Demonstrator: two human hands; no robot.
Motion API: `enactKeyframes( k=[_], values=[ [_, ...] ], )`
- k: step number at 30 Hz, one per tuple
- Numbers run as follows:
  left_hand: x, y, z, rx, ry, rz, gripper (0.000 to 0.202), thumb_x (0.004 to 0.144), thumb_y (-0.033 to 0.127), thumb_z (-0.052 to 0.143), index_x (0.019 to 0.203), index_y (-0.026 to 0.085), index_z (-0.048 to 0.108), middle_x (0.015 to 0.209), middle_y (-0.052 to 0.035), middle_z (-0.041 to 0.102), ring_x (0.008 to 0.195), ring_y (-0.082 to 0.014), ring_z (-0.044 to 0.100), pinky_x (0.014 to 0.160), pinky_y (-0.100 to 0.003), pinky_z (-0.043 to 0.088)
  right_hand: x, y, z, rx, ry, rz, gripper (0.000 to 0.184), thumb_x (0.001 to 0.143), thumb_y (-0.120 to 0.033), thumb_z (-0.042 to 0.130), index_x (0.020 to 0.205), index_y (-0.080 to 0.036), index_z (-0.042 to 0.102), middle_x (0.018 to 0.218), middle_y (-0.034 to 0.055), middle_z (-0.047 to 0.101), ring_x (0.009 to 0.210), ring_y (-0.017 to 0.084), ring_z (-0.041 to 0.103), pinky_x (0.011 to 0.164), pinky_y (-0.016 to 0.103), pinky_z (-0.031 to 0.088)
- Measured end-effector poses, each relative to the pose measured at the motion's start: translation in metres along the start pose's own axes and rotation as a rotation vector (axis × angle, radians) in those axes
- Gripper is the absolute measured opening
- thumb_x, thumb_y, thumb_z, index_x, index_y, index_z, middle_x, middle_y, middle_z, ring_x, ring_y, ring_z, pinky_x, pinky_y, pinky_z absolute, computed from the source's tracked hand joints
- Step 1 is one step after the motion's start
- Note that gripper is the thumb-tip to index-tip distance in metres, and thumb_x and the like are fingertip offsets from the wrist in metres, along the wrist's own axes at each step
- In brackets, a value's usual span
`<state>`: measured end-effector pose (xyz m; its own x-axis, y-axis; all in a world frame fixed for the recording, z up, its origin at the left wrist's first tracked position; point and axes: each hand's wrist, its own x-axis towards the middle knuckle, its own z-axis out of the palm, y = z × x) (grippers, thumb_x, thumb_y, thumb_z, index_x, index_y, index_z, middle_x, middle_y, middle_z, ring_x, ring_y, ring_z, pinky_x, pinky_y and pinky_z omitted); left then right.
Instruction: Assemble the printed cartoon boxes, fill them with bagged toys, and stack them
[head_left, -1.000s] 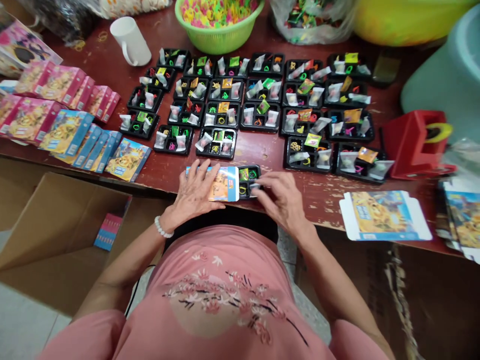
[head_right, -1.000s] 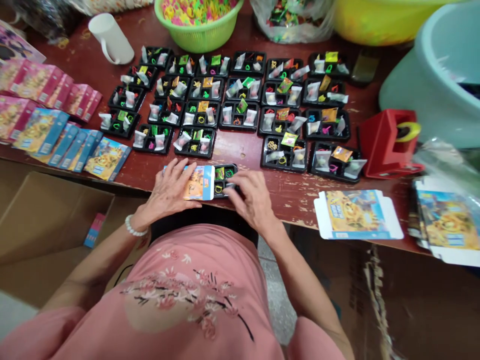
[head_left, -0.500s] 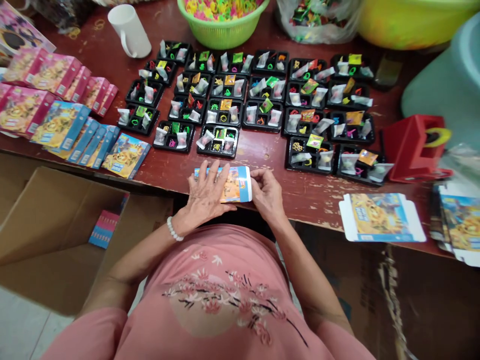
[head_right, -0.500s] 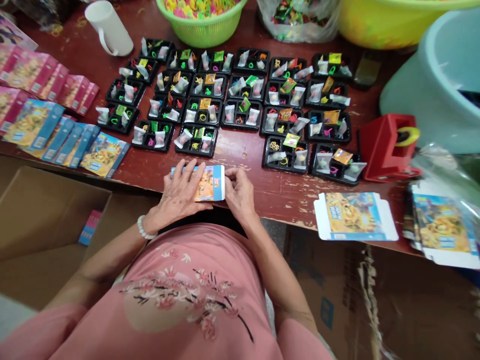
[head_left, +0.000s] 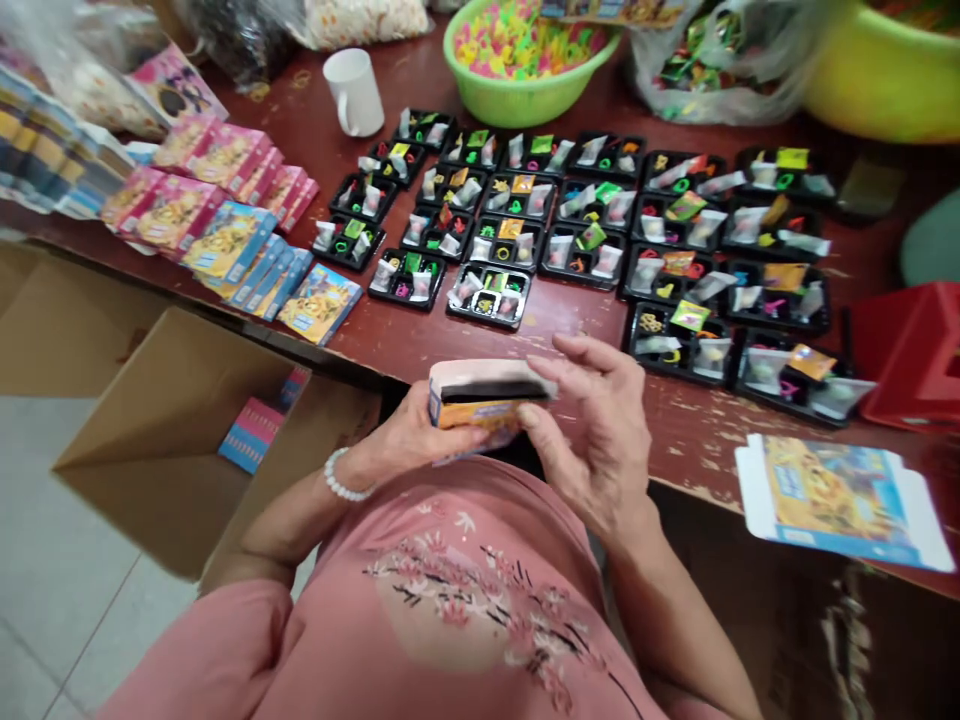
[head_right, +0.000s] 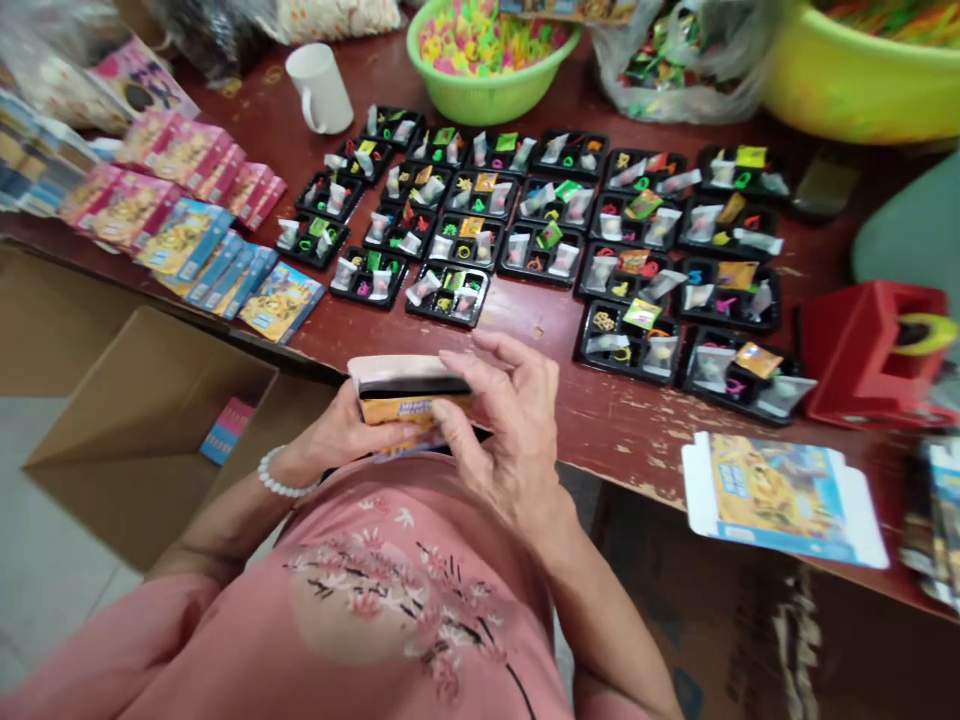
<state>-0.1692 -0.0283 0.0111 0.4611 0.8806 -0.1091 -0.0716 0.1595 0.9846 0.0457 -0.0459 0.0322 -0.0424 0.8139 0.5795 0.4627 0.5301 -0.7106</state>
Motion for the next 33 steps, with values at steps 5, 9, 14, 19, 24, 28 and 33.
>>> enactKeyframes(
  k=[5, 9, 14, 19, 24, 28, 33],
  values=[
    [-0.023, -0.019, 0.004, -0.297, -0.066, -0.247, 0.051, 0.074, 0.03, 0.096, 0.119, 0.017, 0.076, 0.108, -0.0083, 0.081, 0.092, -0.0222, 0.078, 0.088, -0.035, 0.065, -0.017, 0.008, 0.015, 0.085, -0.284, 0.006, 0.024, 0.101, -0.026, 0.068, 0.124, -0.026, 0.074, 0.118, 0.01, 0.072, 0.108, 0.024, 0.07, 0.091, 0.04, 0.061],
    [-0.033, -0.025, 0.005, -0.226, 0.088, -0.151, 0.064, 0.076, 0.03, 0.096, 0.131, 0.02, 0.064, 0.125, -0.0097, 0.075, 0.106, -0.0214, 0.075, 0.093, -0.033, 0.062, -0.024, 0.015, 0.015, 0.099, -0.41, 0.094, 0.018, 0.102, -0.032, 0.068, 0.113, -0.024, 0.079, 0.101, 0.0076, 0.071, 0.094, 0.021, 0.07, 0.081, 0.036, 0.061],
    [-0.042, -0.032, 0.008, -0.132, 0.388, 0.12, 0.081, 0.077, 0.03, 0.094, 0.138, 0.03, 0.041, 0.113, -0.0019, 0.073, 0.09, -0.0153, 0.077, 0.082, -0.027, 0.064, -0.036, 0.018, 0.021, 0.31, -0.261, 0.292, 0.044, 0.097, -0.034, 0.076, 0.139, -0.035, 0.065, 0.125, 0.0065, 0.068, 0.106, 0.022, 0.071, 0.088, 0.037, 0.062],
    [-0.05, -0.048, 0.005, 0.036, 0.435, 0.182, 0.06, 0.086, 0.032, 0.085, 0.134, 0.026, 0.05, 0.12, -0.0072, 0.074, 0.101, -0.0179, 0.078, 0.087, -0.03, 0.066, -0.073, 0.017, 0.041, 0.605, 0.035, 0.561, 0.046, 0.091, -0.035, 0.083, 0.129, -0.036, 0.057, 0.127, 0.0037, 0.068, 0.101, 0.018, 0.072, 0.087, 0.033, 0.064],
    [-0.045, -0.034, -0.007, 0.149, 0.369, 0.125, 0.028, 0.085, 0.03, 0.084, 0.106, 0.02, 0.069, 0.093, -0.0019, 0.074, 0.076, -0.012, 0.071, 0.068, -0.022, 0.061, -0.077, 0.017, 0.033, 0.493, -0.093, 0.575, 0.028, 0.097, -0.041, 0.074, 0.122, -0.03, 0.068, 0.108, 0.0049, 0.072, 0.092, 0.019, 0.07, 0.083, 0.035, 0.061],
    [-0.033, -0.015, -0.01, 0.274, 0.372, 0.238, 0.019, 0.085, 0.032, 0.084, 0.08, 0.018, 0.071, 0.088, -0.0036, 0.075, 0.082, -0.0139, 0.071, 0.073, -0.024, 0.061, -0.056, 0.022, 0.023, 0.39, -0.098, 0.475, 0.021, 0.096, -0.046, 0.075, 0.09, -0.025, 0.075, 0.108, 0.0062, 0.074, 0.1, 0.021, 0.07, 0.088, 0.037, 0.059],
    [-0.028, -0.017, -0.006, 0.207, 0.399, 0.308, 0.025, 0.085, 0.027, 0.085, 0.099, 0.02, 0.066, 0.095, -0.0034, 0.08, 0.086, -0.0152, 0.078, 0.077, -0.026, 0.064, -0.043, 0.026, 0.018, 0.53, -0.055, 0.518, 0.025, 0.086, -0.044, 0.087, 0.102, -0.028, 0.074, 0.092, 0.0018, 0.075, 0.082, 0.018, 0.07, 0.073, 0.031, 0.06]
  ],
)
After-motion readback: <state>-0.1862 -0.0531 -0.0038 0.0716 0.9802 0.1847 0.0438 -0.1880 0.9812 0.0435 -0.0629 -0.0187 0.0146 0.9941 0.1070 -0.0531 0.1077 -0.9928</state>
